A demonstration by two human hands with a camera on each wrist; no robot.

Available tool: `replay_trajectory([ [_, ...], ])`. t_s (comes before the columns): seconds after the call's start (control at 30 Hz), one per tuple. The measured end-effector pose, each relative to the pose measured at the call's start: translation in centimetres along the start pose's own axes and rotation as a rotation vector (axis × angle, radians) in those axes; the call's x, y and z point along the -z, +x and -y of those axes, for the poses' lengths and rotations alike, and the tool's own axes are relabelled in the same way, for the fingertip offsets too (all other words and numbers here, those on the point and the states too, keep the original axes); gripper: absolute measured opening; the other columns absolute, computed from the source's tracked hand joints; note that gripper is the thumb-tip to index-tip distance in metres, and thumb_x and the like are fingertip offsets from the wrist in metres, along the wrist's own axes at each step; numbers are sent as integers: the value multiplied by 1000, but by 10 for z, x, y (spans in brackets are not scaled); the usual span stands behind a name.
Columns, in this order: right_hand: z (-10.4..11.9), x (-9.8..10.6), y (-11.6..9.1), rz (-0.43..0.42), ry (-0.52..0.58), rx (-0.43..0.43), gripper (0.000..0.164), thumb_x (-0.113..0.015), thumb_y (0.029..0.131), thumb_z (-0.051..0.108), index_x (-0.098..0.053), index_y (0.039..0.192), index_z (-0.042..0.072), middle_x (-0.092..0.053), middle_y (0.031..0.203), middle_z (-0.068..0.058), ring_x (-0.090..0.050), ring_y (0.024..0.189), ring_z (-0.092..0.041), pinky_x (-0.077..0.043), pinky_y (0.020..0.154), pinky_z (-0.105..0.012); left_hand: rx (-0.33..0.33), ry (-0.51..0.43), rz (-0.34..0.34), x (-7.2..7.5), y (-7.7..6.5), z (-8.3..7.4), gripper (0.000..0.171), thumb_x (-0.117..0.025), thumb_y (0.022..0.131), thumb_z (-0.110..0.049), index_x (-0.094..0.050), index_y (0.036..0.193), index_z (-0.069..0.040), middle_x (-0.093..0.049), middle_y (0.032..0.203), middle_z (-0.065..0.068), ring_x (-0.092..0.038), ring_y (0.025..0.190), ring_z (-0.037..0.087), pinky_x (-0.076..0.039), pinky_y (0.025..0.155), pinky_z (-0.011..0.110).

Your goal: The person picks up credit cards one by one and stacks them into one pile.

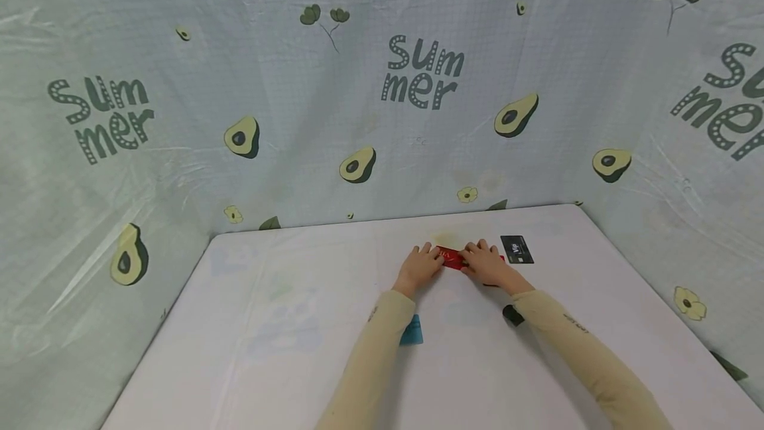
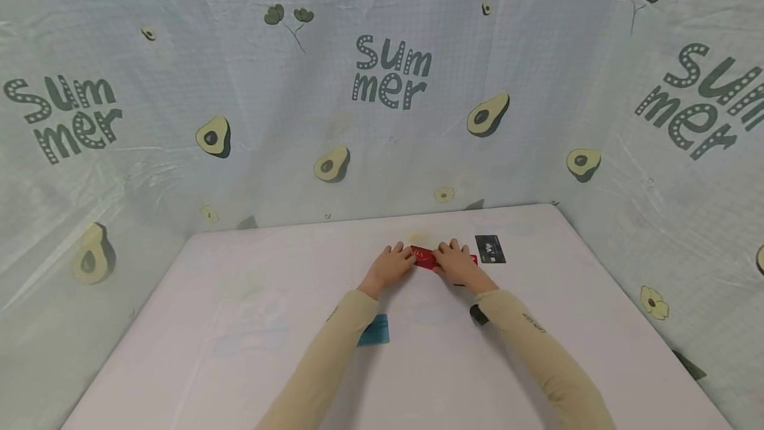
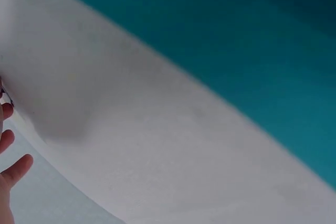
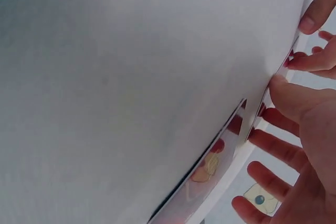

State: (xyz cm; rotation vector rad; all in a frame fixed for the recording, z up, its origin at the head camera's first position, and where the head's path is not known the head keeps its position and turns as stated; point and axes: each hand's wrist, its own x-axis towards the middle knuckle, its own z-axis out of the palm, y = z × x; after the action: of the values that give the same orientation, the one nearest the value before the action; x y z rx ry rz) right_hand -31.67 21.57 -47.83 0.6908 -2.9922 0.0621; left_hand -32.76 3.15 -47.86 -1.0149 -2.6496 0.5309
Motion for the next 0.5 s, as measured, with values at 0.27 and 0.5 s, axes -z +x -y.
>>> replay_trajectory([
  [0.27,-7,0,-1,-36,-29,125,34,-61,84,24,-57,114,8,-55,107,-7,-45,94,-29,-39,69,-46,37,-98,79,-10,4,-2,23,-41,94,-26,-42,116,-30,-46,128,-1,-44,116,17,-43,90,36],
  [0.5,-12,-2,0,-44,-40,153,35,-60,84,26,-56,115,11,-55,109,-6,-45,96,-28,-40,71,-47,57,0,85,-54,28,-9,27,-31,97,-26,-32,122,-35,-45,125,-5,-43,114,15,-44,84,36],
])
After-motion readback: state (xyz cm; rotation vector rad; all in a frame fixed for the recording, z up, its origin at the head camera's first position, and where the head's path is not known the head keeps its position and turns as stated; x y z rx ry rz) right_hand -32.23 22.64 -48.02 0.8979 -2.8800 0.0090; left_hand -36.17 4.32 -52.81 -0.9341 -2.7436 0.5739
